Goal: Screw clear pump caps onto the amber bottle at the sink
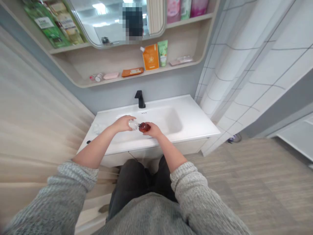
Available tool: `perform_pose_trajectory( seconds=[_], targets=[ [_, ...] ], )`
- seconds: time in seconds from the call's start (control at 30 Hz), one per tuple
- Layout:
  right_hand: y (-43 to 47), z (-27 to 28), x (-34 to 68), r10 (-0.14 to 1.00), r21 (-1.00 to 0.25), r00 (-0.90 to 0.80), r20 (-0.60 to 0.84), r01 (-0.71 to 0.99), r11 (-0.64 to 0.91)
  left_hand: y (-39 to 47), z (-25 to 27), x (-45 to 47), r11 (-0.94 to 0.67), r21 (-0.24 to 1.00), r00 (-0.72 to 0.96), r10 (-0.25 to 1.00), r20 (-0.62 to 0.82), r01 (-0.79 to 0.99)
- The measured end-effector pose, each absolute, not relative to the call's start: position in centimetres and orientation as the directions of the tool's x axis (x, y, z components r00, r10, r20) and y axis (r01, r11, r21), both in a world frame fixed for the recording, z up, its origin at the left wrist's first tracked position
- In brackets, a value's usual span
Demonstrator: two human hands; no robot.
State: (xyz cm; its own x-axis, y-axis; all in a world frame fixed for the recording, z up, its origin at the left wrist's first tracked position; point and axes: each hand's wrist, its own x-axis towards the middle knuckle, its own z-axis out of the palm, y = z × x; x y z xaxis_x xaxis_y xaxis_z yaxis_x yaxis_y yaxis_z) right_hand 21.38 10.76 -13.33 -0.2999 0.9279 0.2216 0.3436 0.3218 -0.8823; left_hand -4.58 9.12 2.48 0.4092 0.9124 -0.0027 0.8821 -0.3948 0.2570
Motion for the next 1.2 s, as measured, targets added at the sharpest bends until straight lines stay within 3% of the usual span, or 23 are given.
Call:
perform_pose_trajectory(
  seconds=[1.2],
  targets=[
    [10.52,-12.72,21.33,0.928,-0.877,-0.309,0.208,0.362,0.316,9.27,3.06,-4.42,-0.453,0.088,0.457,0.889,-0.035,0.887]
  ],
)
